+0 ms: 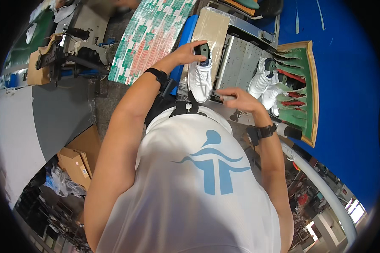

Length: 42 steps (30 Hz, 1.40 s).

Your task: Placing and removing white shoes from a lasting or steaming machine in a factory environment.

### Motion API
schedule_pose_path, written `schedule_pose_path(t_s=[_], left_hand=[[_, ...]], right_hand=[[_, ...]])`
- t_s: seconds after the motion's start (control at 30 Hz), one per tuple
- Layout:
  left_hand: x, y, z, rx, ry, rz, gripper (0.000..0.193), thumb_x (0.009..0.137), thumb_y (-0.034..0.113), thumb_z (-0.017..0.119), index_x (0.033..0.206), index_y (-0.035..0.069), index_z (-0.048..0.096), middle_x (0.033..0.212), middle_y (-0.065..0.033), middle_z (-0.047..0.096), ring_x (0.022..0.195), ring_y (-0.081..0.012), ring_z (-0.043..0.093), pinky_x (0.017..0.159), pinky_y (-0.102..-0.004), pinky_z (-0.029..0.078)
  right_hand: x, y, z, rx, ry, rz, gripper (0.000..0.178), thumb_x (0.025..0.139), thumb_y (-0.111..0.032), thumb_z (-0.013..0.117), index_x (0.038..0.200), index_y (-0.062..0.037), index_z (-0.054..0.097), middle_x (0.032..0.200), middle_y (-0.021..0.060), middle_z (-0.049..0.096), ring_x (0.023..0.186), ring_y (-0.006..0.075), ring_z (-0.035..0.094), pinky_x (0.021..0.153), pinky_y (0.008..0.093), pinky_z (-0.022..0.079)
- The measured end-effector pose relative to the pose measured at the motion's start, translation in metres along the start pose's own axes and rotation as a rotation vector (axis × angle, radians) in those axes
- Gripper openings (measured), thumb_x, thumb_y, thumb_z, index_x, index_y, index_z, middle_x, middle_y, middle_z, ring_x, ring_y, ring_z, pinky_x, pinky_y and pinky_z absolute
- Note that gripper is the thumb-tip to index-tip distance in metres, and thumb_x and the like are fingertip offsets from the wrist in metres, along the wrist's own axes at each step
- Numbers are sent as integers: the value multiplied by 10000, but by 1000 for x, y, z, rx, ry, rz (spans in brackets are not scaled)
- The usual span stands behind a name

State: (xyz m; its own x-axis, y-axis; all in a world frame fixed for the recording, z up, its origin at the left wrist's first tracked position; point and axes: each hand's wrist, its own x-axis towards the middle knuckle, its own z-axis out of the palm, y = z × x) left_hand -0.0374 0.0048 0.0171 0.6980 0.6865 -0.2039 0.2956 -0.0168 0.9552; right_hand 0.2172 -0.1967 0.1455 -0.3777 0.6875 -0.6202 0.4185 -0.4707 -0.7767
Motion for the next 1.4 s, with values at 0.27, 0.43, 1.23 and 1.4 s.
schedule_pose_path(t_s=[0.27,0.43,1.23,1.4], left_hand=[[0,11,13,59,63,23,1055,753,448,964,1594,50,466,1554,-187,538,1438,-328,535,1186,-407,450],[-7,33,22,147,151,-11,959,759,347,946,1556,44,508,1523,-199,564,1391,-311,579,1156,-390,474],[-4,16,25,107,162,31,949,787,339,940,1584,82,494,1525,-152,563,1392,-295,576,1152,-375,474],[-7,22,19,95,137,-9,947,783,334,942,1581,83,498,1524,-157,567,1390,-306,580,1156,-377,473]], right_hand=[[53,-5,28,-220,613,-283,666,810,-203,729,1414,59,635,1119,205,676,1052,331,675,975,389,521],[39,10,29,-702,620,-302,688,786,-198,720,1419,55,634,1072,224,647,997,372,646,933,417,523],[53,15,41,-282,636,-274,683,801,-208,735,1424,52,630,1114,238,649,1024,394,659,928,436,538],[36,11,44,-513,625,-297,689,794,-197,728,1424,60,621,1071,237,628,996,407,635,929,469,517]])
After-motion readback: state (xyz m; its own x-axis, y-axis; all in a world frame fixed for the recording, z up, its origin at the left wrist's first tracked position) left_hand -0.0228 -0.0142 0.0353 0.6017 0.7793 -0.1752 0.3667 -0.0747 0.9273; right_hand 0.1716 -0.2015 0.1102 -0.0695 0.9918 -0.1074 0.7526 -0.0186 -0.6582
